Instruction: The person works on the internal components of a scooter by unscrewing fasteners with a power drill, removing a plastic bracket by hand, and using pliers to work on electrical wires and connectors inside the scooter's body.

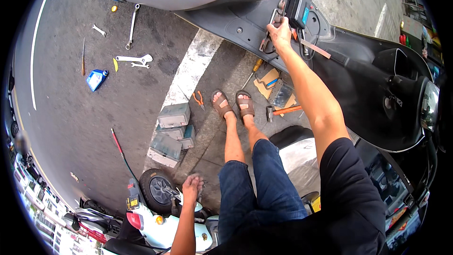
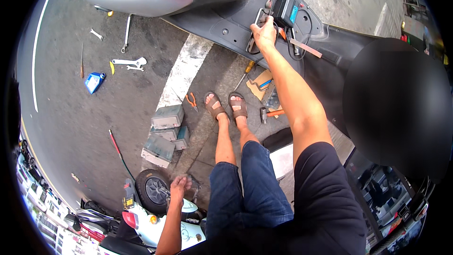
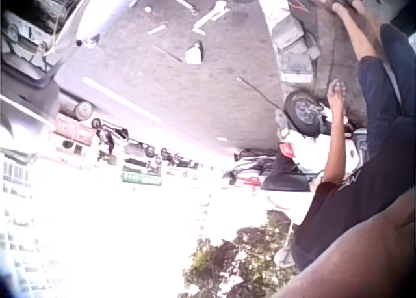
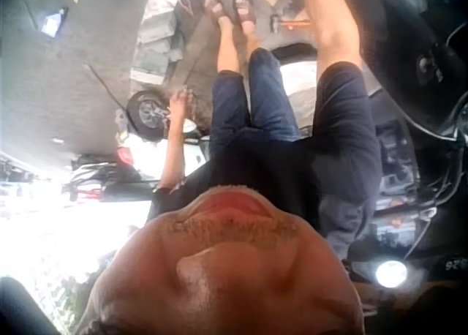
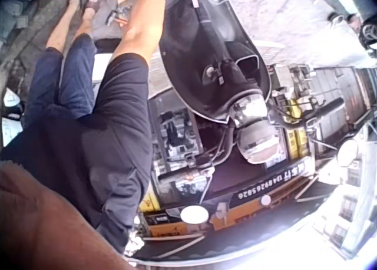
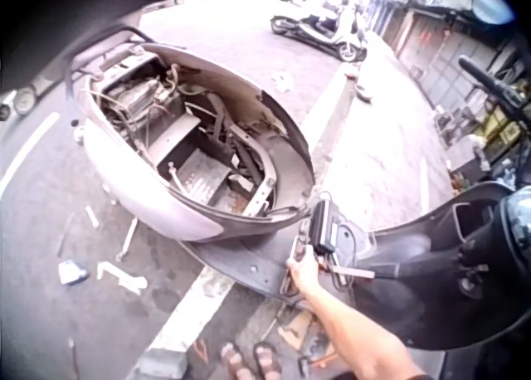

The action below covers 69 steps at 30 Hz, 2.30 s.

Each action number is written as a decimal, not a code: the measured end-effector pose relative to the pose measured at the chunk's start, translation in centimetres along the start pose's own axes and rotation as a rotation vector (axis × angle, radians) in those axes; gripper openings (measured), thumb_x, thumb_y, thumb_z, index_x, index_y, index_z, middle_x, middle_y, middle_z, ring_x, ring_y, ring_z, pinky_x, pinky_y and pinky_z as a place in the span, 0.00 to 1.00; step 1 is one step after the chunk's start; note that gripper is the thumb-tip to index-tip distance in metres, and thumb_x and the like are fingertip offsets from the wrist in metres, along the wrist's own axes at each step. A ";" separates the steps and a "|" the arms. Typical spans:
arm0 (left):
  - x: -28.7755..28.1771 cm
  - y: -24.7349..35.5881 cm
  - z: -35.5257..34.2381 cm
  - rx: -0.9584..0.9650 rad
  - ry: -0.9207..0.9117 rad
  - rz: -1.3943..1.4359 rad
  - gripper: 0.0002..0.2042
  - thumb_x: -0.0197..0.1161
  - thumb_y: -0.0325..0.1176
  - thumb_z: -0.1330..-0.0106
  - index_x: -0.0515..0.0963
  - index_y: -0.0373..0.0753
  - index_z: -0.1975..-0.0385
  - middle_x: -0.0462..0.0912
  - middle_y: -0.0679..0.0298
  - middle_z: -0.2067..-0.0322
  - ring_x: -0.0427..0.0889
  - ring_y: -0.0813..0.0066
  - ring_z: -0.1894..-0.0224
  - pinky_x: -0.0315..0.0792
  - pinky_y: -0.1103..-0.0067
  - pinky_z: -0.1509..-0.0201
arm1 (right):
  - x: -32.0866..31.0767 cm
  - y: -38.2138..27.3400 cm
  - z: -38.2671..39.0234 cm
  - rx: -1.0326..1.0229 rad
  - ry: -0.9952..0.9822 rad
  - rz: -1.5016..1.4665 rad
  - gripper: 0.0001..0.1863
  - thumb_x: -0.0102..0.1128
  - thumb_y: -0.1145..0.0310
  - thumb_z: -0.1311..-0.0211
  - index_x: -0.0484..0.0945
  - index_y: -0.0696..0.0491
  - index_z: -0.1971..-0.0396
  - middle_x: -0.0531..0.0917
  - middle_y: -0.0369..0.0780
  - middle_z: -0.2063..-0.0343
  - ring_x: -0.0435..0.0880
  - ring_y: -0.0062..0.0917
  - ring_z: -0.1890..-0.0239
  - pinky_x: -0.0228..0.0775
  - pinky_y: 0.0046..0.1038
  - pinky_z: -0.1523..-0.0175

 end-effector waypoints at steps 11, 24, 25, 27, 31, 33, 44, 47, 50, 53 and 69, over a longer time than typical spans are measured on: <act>37.1 40.0 -9.2 0.770 -0.603 -0.311 0.43 0.62 0.61 0.46 0.61 0.33 0.39 0.73 0.51 0.47 0.70 0.61 0.42 0.64 0.69 0.41 | -7.8 3.1 7.2 -0.082 -0.481 -0.857 0.22 0.52 0.77 0.46 0.67 0.57 0.49 0.77 0.33 0.65 0.73 0.15 0.64 0.66 0.19 0.57; 29.4 35.7 -5.9 0.795 -0.374 0.067 0.24 0.66 0.36 0.42 0.66 0.34 0.49 0.71 0.68 0.72 0.67 0.84 0.78 0.63 0.85 0.75 | -13.0 9.1 7.5 -0.416 0.181 -0.047 0.17 0.51 0.75 0.42 0.70 0.56 0.51 0.81 0.40 0.65 0.80 0.28 0.65 0.71 0.27 0.54; 27.1 34.4 -5.0 0.866 -0.315 0.029 0.27 0.65 0.34 0.41 0.64 0.32 0.44 0.74 0.64 0.63 0.71 0.82 0.70 0.67 0.83 0.66 | -13.6 8.6 9.0 -0.536 0.344 0.243 0.17 0.52 0.75 0.42 0.71 0.55 0.51 0.81 0.41 0.66 0.81 0.30 0.64 0.70 0.27 0.53; 23.2 31.3 -3.2 0.967 -0.198 -0.045 0.30 0.63 0.31 0.40 0.60 0.29 0.39 0.75 0.58 0.51 0.75 0.77 0.56 0.70 0.79 0.51 | -14.4 9.0 12.1 -0.546 0.314 0.180 0.14 0.54 0.72 0.42 0.74 0.56 0.55 0.79 0.44 0.68 0.81 0.33 0.65 0.71 0.29 0.53; 15.2 24.7 -3.7 0.901 0.203 -0.531 0.21 0.61 0.31 0.39 0.72 0.34 0.46 0.82 0.53 0.58 0.80 0.70 0.56 0.71 0.76 0.50 | -6.9 15.7 18.8 0.076 -0.413 -0.188 0.13 0.58 0.68 0.43 0.76 0.58 0.60 0.81 0.48 0.66 0.81 0.43 0.61 0.71 0.39 0.52; 11.6 20.4 -7.0 0.795 0.295 -0.702 0.17 0.61 0.32 0.39 0.75 0.37 0.50 0.82 0.50 0.61 0.82 0.61 0.56 0.71 0.74 0.49 | -0.9 22.3 20.4 0.093 -0.664 0.207 0.16 0.57 0.62 0.42 0.77 0.56 0.58 0.82 0.51 0.63 0.80 0.43 0.56 0.70 0.38 0.50; 9.2 8.4 -18.5 0.506 -0.015 -0.068 0.28 0.51 0.43 0.31 0.57 0.37 0.35 0.75 0.55 0.47 0.72 0.89 0.80 0.48 0.92 0.89 | 16.9 38.4 9.0 -0.117 -0.474 0.912 0.20 0.56 0.58 0.43 0.74 0.54 0.54 0.75 0.45 0.50 0.77 0.41 0.51 0.72 0.36 0.48; 12.6 11.0 -17.9 0.513 -0.102 0.152 0.31 0.54 0.44 0.32 0.54 0.34 0.35 0.68 0.49 0.43 0.81 0.73 0.71 0.56 0.91 0.86 | 17.3 37.6 9.2 -0.323 -0.434 0.896 0.13 0.49 0.64 0.42 0.79 0.52 0.62 0.79 0.44 0.56 0.77 0.38 0.51 0.72 0.38 0.50; 13.6 11.4 -16.2 0.554 -0.284 0.397 0.34 0.55 0.46 0.33 0.49 0.36 0.34 0.66 0.46 0.42 0.82 0.66 0.71 0.57 0.91 0.86 | 15.6 34.0 11.7 -0.313 -0.625 0.719 0.14 0.51 0.61 0.44 0.78 0.53 0.63 0.81 0.46 0.62 0.79 0.43 0.57 0.71 0.41 0.52; 15.5 12.3 -12.4 0.567 -0.490 0.646 0.33 0.56 0.44 0.34 0.50 0.44 0.33 0.63 0.43 0.40 0.81 0.64 0.73 0.56 0.90 0.87 | 10.0 30.9 14.0 -0.331 -0.773 0.505 0.17 0.52 0.58 0.45 0.75 0.57 0.66 0.80 0.52 0.66 0.77 0.51 0.60 0.69 0.45 0.55; 9.2 11.7 24.0 0.688 -1.212 1.163 0.25 0.51 0.42 0.31 0.59 0.38 0.38 0.64 0.51 0.40 0.74 0.79 0.74 0.57 0.92 0.89 | -4.8 -11.2 33.6 -0.731 -1.197 -0.055 0.15 0.47 0.65 0.42 0.75 0.61 0.64 0.80 0.44 0.73 0.78 0.33 0.69 0.68 0.32 0.60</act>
Point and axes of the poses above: each hand's wrist, its own z-axis away from the middle knuckle, its own x-axis out of the palm, y = z × x, the point moved 3 cm from there along -z, towards the middle knuckle
